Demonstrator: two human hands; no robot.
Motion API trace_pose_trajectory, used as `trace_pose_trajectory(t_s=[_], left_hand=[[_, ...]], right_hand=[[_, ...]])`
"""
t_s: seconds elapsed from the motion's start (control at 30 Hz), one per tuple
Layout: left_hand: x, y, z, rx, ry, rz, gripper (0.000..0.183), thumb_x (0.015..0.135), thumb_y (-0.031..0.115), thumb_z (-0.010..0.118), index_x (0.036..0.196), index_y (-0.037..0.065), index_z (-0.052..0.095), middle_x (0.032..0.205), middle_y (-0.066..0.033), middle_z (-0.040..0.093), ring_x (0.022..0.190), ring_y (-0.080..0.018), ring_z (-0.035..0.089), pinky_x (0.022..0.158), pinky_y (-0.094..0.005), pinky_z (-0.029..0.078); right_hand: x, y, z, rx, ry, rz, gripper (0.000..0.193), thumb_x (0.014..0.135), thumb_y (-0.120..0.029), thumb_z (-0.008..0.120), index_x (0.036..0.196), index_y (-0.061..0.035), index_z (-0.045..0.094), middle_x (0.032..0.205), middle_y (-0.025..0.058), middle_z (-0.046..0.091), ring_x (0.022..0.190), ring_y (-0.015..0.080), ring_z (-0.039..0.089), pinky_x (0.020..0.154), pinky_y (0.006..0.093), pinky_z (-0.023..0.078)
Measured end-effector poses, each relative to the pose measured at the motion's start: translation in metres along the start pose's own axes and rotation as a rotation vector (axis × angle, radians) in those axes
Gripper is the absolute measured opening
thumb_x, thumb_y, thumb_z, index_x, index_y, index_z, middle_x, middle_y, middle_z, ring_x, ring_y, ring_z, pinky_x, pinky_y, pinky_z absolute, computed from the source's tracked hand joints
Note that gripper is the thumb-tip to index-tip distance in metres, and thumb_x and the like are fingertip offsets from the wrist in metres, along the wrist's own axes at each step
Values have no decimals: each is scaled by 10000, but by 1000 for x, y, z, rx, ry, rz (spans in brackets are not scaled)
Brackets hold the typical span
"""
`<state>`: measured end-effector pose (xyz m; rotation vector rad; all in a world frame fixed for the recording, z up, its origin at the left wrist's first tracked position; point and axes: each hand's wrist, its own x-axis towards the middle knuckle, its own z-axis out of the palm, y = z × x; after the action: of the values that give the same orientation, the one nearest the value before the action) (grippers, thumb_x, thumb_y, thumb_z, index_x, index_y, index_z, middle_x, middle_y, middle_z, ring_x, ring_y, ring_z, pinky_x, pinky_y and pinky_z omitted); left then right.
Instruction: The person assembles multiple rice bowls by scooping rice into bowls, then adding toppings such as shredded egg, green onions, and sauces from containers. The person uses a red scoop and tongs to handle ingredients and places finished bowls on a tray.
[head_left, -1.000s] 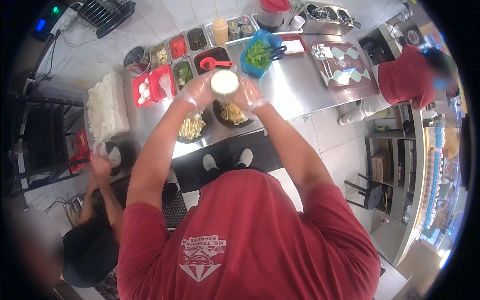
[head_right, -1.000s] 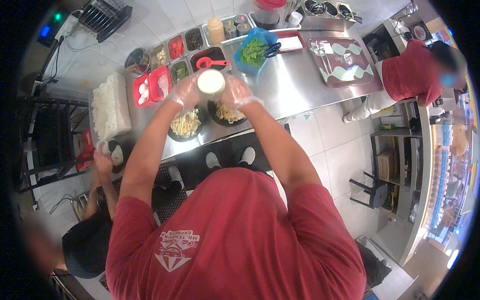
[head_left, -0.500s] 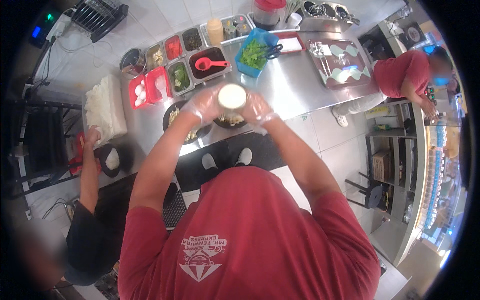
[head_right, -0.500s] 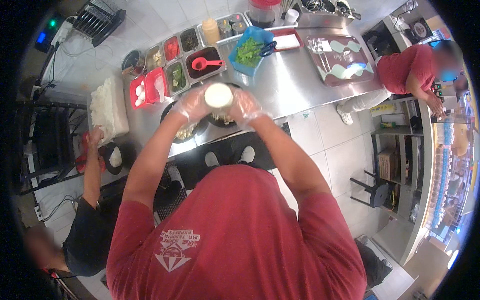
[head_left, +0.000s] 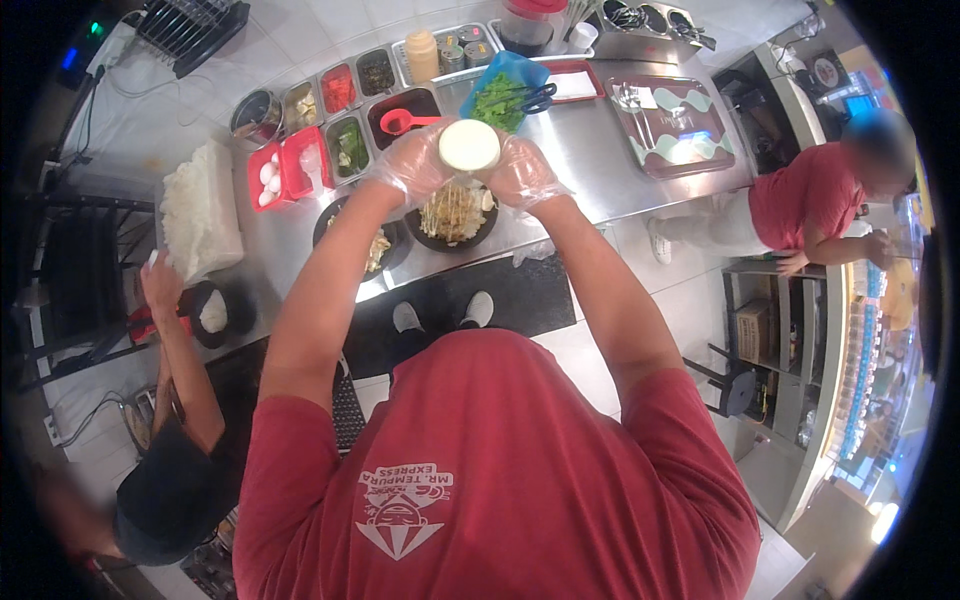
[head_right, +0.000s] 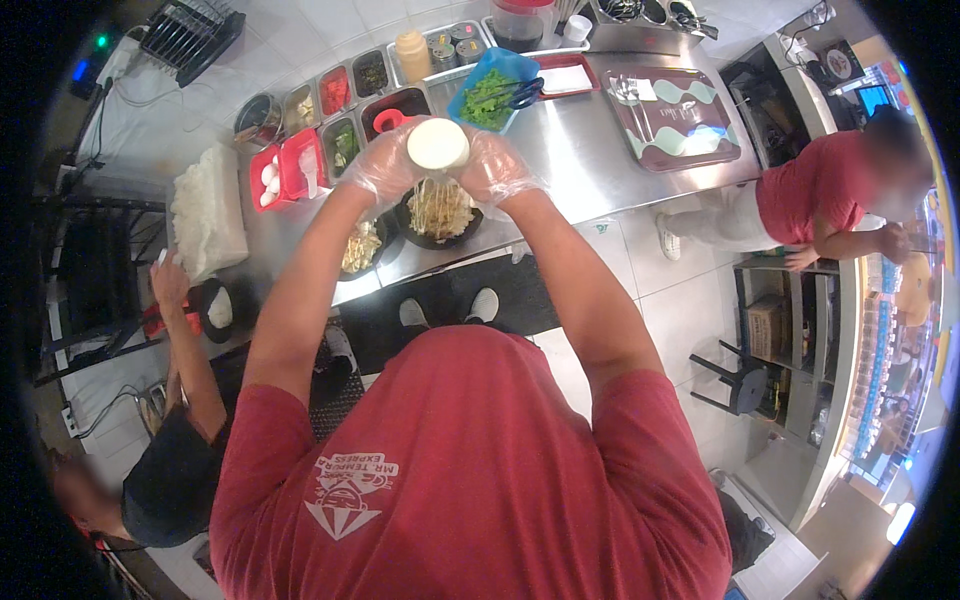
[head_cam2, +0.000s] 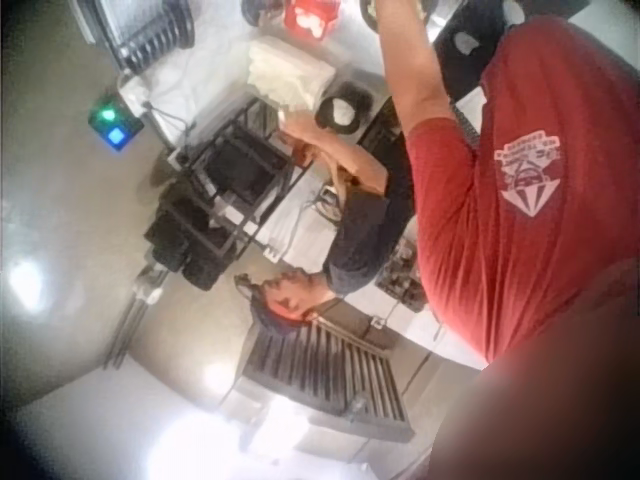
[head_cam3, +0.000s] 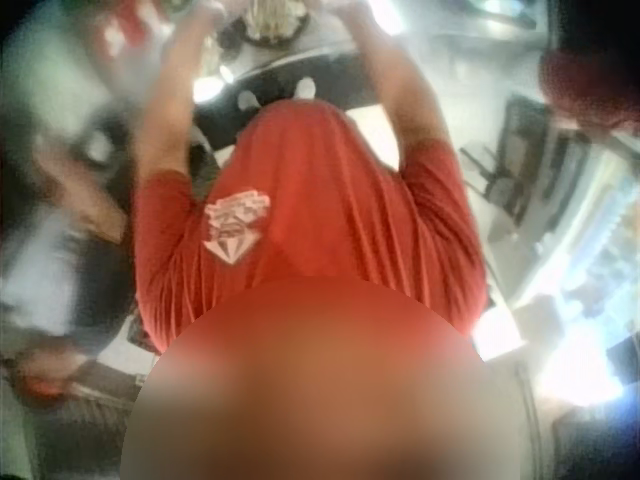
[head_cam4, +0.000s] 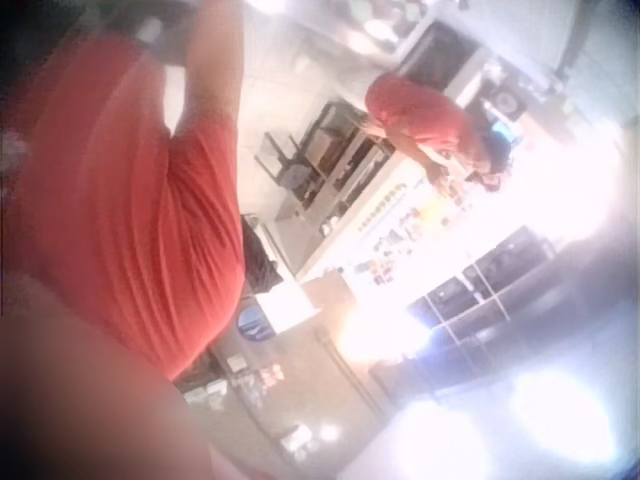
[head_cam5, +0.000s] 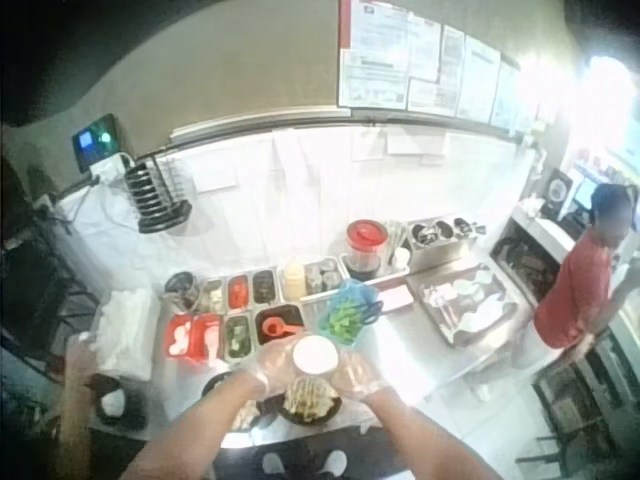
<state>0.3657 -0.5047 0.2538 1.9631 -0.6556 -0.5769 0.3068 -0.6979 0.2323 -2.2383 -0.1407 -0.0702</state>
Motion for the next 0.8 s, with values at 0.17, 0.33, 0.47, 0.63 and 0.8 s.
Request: trace_pose_trajectory(t_s=[0.17,0.33,0.47,0.63,0.8], left_hand=[[-20,-12,19,232,-118,63,535,863,149,799,1356,88,599,1332,-80,677,1230,-187,623,1080,-364,476],[-3,-18,16,97,44,105,504,863,217,794,1317,98,612,1246,-144,704,1161,-279,675,1005,-382,519],[-5,-4,7,132,-27,131,489,869,220,791,1311,104,617,1229,-142,710,1150,-282,679,1003,-384,521],[-13,-40,14,249,9,132,462,870,212,789,1287,103,621,1208,-161,714,1116,-296,690,981,-392,527],[-9,-16,-11,98,42,104,510,835,199,811,1297,106,615,1200,-160,716,1106,-289,689,988,-392,519]], right_hand=[[-32,31,25,-180,-53,60,510,850,-269,763,1292,-56,623,1123,250,718,1052,438,685,916,501,555],[-16,18,6,-5,-55,46,516,841,-288,779,1288,-76,636,1131,245,720,1075,427,683,924,493,549],[-19,15,8,-73,-86,77,510,838,-275,776,1292,-86,640,1156,218,720,1097,422,675,943,482,547],[-20,26,31,-26,-113,48,546,844,-255,772,1345,-106,615,1189,207,716,1118,417,672,955,470,548],[10,12,23,22,-120,-27,536,880,-286,747,1361,-98,604,1255,211,692,1136,401,671,976,470,540]])
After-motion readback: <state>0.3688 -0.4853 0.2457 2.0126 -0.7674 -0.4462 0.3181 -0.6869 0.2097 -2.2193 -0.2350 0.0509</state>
